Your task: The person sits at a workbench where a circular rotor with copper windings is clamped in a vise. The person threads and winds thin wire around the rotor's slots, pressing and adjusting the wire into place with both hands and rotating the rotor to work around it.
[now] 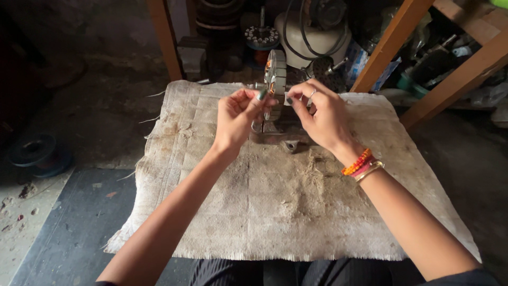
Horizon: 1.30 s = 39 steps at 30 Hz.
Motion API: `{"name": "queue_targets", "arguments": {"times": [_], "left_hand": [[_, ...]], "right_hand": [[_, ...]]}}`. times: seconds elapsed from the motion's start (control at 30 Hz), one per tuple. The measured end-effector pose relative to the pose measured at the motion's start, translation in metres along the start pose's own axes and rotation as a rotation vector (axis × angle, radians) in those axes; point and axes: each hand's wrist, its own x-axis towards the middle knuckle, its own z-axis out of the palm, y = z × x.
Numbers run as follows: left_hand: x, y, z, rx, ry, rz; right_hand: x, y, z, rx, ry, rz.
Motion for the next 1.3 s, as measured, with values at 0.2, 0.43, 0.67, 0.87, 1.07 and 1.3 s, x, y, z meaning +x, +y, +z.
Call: {"name": "queue_targets", "arguments": {"times": [0.2, 0.43, 0.67, 0.87, 1.07, 1.3], "left_hand": [[0.005, -0.008, -0.009, -0.135, 0.147, -0.271], [0.004, 0.002, -0.005, -0.316, 0.238, -0.341], [0.02, 0.007, 0.017, -0.065, 0.38, -0.223], [0.024, 0.028, 0.027, 0.345, 0.505, -0.148], [0.022, 0.045, 0.036, 0.69, 0.509, -0.193], [0.021, 0.045, 0.037, 0.766, 0.518, -0.111]], "right_hand": [[0.0, 0.013, 0.012, 0.119, -0.007, 0.147], [-0.005, -0.011, 0.01, 0.778, -0.145, 0.625], [0.003, -0.034, -0.017, 0.951, -0.46, 0.801], [0.019, 0.004, -0.015, 0.671, -0.107, 0.573], [0.018, 0.036, -0.001, 0.398, 0.007, 0.365], [0.007, 0.041, 0.005, 0.239, 0.124, 0.196]]}}
